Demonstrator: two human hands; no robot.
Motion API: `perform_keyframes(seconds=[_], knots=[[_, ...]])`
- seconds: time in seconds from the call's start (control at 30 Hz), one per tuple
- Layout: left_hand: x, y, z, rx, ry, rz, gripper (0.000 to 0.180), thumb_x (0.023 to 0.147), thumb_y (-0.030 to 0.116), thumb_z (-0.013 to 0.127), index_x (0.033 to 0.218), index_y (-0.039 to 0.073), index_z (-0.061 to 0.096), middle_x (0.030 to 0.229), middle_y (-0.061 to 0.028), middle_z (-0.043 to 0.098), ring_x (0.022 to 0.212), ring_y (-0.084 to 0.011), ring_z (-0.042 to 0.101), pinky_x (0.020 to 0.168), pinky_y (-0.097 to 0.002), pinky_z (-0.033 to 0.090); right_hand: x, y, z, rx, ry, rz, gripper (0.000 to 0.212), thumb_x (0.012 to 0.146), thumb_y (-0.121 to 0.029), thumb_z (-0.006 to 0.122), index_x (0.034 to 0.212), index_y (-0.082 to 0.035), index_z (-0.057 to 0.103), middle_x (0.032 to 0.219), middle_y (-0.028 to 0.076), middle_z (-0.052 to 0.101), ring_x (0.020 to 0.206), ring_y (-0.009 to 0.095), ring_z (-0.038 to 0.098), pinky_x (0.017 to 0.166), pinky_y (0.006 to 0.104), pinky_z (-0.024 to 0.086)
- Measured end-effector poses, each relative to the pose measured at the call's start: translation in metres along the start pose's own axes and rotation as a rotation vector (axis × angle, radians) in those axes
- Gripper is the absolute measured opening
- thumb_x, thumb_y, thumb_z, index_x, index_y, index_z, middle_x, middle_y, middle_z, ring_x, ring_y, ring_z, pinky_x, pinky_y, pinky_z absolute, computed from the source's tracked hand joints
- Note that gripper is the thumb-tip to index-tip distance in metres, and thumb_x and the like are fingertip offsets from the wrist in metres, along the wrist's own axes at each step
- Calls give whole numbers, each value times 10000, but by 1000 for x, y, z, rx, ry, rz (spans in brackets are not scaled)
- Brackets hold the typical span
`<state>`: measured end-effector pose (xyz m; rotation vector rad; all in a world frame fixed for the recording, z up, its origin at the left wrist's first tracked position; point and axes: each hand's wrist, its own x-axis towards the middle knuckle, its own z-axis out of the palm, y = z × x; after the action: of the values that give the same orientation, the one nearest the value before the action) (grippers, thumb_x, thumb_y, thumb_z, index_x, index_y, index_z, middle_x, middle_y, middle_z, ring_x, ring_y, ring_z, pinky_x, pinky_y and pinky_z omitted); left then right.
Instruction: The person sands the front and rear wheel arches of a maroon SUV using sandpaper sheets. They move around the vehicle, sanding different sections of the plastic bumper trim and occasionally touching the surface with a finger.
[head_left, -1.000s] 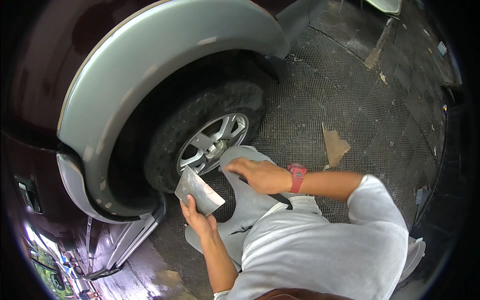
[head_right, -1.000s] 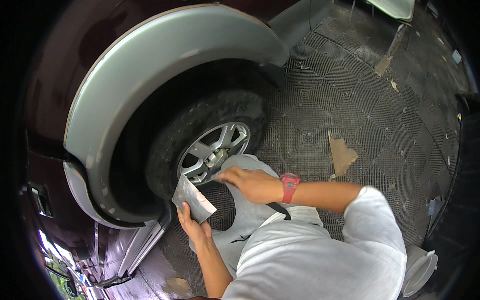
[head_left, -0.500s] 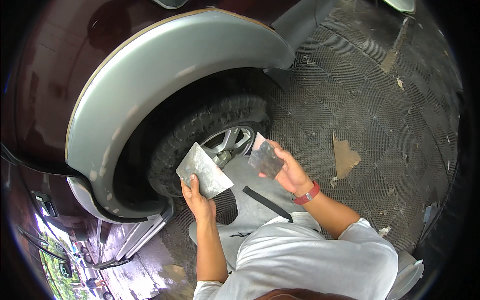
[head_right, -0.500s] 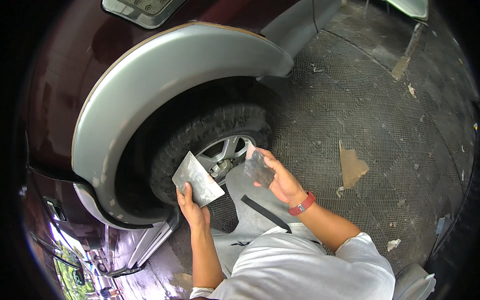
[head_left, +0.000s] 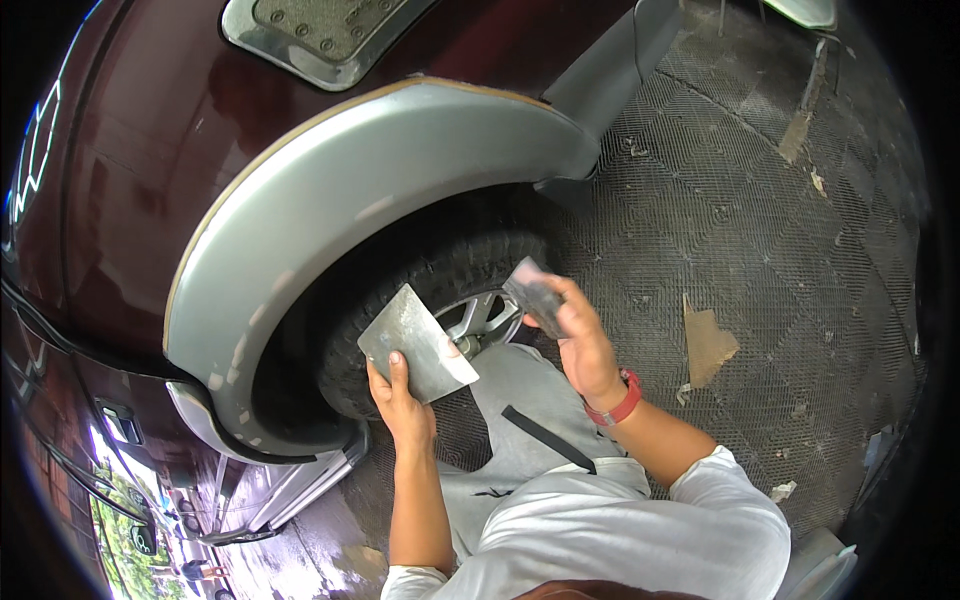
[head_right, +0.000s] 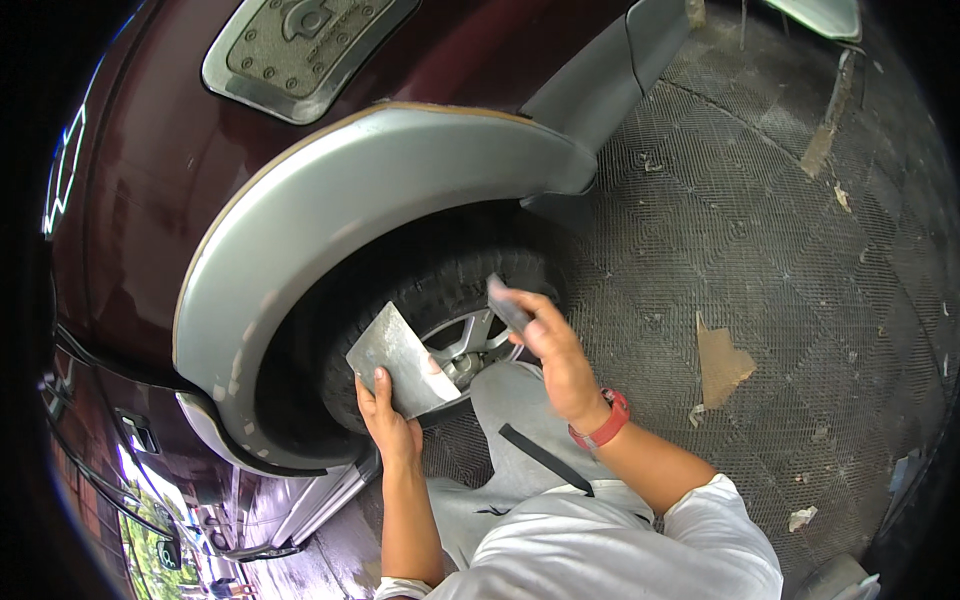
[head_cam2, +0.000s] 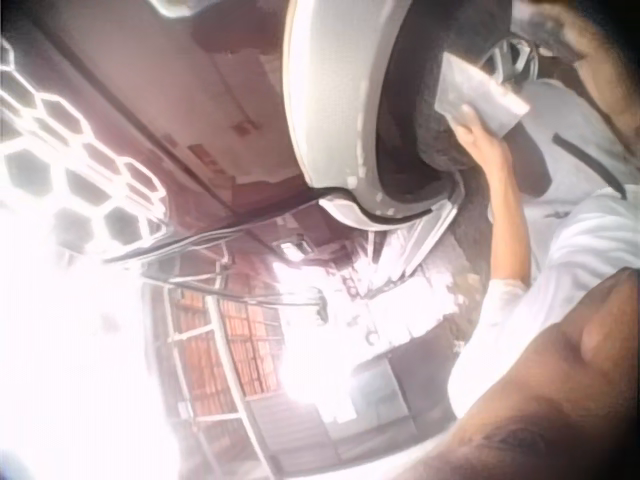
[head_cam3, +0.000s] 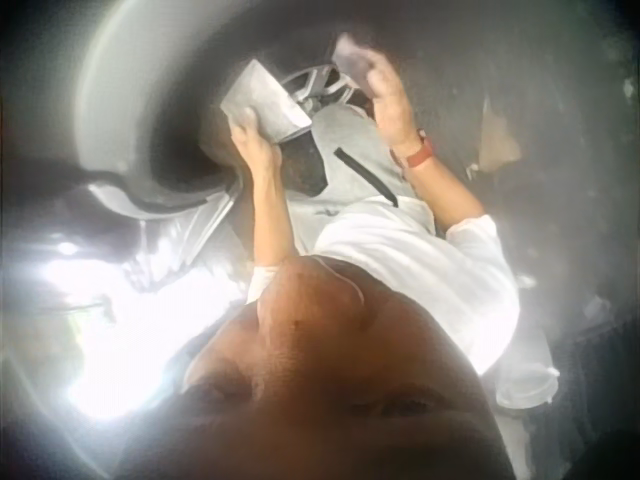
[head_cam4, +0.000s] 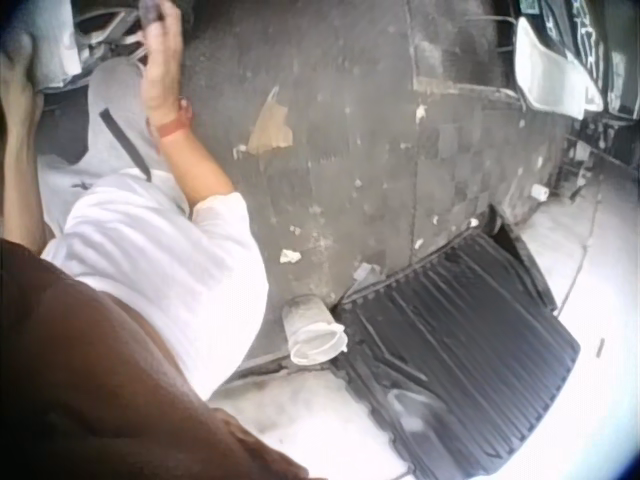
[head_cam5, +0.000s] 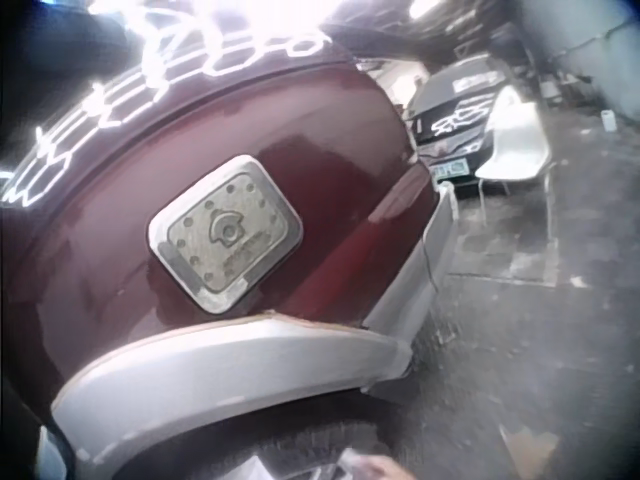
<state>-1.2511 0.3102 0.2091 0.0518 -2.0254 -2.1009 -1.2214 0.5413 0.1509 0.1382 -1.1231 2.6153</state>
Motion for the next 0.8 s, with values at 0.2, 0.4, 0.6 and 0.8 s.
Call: perform_keyframes(seconds=[0.2,0.4,0.6,0.8], knots=[[-2,4,-3,-36,-22,-18,493,1066,226,631,1470,-11,477,1335,-104,633,1209,-185,607,1091,-339,447,31,-46,-6,529,145,12,414,1091,-293,543,1439,-69,522,1347,113,630,1254,238,624,1028,493,542],[-9,-7,-18,-65,-13,-47,481,1069,216,612,1474,-9,480,1338,-108,636,1209,-194,619,1092,-350,459,63,-87,-1,106,193,-490,362,1008,-32,648,1357,-14,556,1294,108,667,1244,190,620,1077,376,484],[-20,-10,-29,-50,31,-62,473,1063,220,612,1461,-6,496,1341,-118,635,1208,-206,629,1083,-360,478,124,-120,23,-240,-368,-547,332,803,-161,751,1065,38,717,1512,242,553,1428,339,503,1214,464,336],[-23,-11,-42,-44,37,-33,482,1059,225,610,1463,-10,490,1338,-125,638,1206,-217,637,1067,-366,496,174,-113,34,-142,-582,-316,207,766,-42,685,962,12,723,1675,143,393,1569,279,309,1277,429,212]])
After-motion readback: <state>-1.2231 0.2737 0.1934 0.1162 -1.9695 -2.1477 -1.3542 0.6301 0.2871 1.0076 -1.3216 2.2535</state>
